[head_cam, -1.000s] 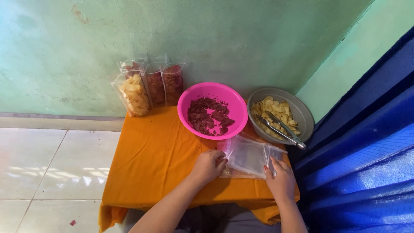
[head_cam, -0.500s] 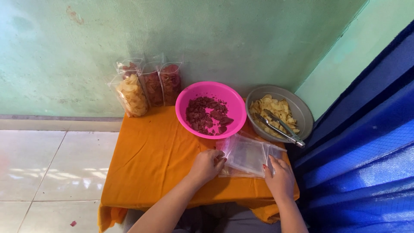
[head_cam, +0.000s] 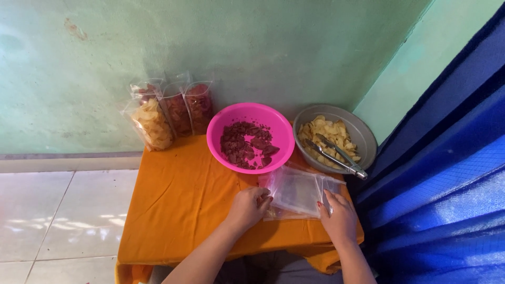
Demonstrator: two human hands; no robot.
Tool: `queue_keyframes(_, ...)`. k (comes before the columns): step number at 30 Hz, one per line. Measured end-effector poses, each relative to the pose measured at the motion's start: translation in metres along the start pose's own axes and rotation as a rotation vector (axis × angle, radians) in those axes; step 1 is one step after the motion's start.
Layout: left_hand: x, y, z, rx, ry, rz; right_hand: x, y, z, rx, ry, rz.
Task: Packaging light and dark potato chips into plastic bags using metal tongs.
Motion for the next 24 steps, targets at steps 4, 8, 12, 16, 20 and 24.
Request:
queue_keyframes(4,0.004,0.0,0.005,0.029,-0.001,-0.025,0.006,0.001,-0.007,-0.029,-0.01,-0.035)
queue_keyframes(8,0.0,-0.001,0.001,0.046,0.043,-0.06,-0.002,-0.001,0.0,-0.028,-0.027,-0.042)
queue_keyframes(12,-0.004,0.001,0.003,0.005,0.07,-0.087,-0.015,0.0,0.007,0.057,-0.092,-0.07)
queue_keyframes(16,-0.004,0.005,0.01,-0.065,0.071,-0.068,-0.014,0.0,0.0,0.06,-0.081,-0.111)
queue_keyframes(20,-0.004,0.011,0.019,-0.087,0.069,-0.093,-0.019,0.003,0.002,-0.01,-0.127,-0.23)
queue_keyframes(24,-0.009,0.018,0.021,-0.133,0.072,-0.085,-0.024,0.004,0.006,-0.072,-0.21,-0.314)
Point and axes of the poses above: each hand's wrist, its own y-axis away from the middle knuckle, its own x-axis out of the palm, z = x × y, the point moved 10 cm from there along -y, towards the middle knuckle, and after that the axes turned 5 degrees about -z, right-handed, at the moved point
